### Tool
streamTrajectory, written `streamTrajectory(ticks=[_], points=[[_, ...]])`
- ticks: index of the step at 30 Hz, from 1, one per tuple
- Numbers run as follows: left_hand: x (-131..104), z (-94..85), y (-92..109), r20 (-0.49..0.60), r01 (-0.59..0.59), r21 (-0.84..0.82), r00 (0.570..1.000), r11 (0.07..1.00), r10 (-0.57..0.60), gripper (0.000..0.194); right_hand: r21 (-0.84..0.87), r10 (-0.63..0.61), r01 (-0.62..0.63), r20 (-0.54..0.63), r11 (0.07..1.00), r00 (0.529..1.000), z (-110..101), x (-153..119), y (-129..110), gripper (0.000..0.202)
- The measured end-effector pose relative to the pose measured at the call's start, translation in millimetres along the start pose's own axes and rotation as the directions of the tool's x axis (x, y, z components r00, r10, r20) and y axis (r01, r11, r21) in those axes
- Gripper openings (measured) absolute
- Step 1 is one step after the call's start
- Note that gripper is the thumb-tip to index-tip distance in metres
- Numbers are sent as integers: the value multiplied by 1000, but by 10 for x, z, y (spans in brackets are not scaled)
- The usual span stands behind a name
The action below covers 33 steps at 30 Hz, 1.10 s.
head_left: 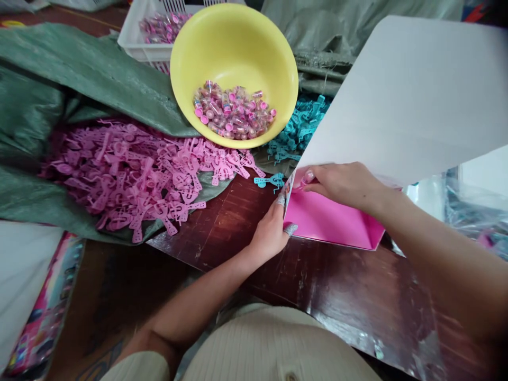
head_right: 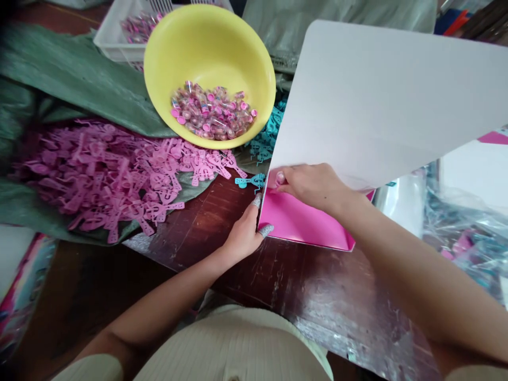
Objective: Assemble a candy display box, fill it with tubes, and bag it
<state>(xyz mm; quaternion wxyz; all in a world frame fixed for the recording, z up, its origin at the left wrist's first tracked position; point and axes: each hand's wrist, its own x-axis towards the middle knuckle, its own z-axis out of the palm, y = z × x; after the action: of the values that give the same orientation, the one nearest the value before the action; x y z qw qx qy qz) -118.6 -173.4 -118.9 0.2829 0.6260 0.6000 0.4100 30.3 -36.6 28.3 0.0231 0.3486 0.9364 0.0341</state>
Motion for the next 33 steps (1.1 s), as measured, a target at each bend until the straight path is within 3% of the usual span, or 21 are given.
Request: streamTrajectory(ticks=[3,7,10,14,16,20,21,23,25,27,29,30,31,33], points=[[-13,12,11,9,14,25,1000,1000,-14,73,2,-62,62,71,998,996,-2,26,46,32],[-33,53,2,-9,6,62,1000,998,-5,69,-40,13,-10,60,999,998,87,-38,68,40],[-54,79,-14,-23,-4,62,1000,998,5,63,-63,46,-55,-129,996,991,214,-180,33,44],[-74,137,-3,-61,-24,56,998,998,27,54,-92,-47,7,-439,996,897,445,-334,-1,26],[-87,186,40,-86,-13,68,996,998,19,53,-100,-84,41,-479,994,874,566,-365,-4,17],[-166,170,126,-90,-38,101,995,994,47,54,-92,-125,92,-468,991,875,712,-398,-2,16],[-210,100,116,-99,-85,115,990,990,97,56,-91,-141,111,-480,990,866,722,-404,-1,21],[-364,-148,39,-166,-176,199,964,964,210,57,-95,-146,111,-582,989,800,707,-411,-10,41],[-617,-520,-123,-309,-140,374,913,917,265,54,-83,-111,74,-697,994,708,646,-398,-64,59],[-914,-946,-361,-530,124,537,819,834,220,49,-75,-119,96,-766,993,632,549,-328,-202,59],[-1144,-1338,-644,-723,433,549,675,715,146,52,-68,-184,216,-793,974,581,438,-143,-430,46],[-1205,-1495,-781,-774,545,516,628,661,86,56,-59,-213,284,-805,957,554,383,5,-565,39],[-1227,-1615,-902,-802,614,483,596,625,34,57,-41,-230,336,-807,941,544,329,188,-703,33],[-1172,-1738,-1072,-813,654,444,582,612,-32,49,26,-212,361,-771,932,601,226,637,-957,29]])
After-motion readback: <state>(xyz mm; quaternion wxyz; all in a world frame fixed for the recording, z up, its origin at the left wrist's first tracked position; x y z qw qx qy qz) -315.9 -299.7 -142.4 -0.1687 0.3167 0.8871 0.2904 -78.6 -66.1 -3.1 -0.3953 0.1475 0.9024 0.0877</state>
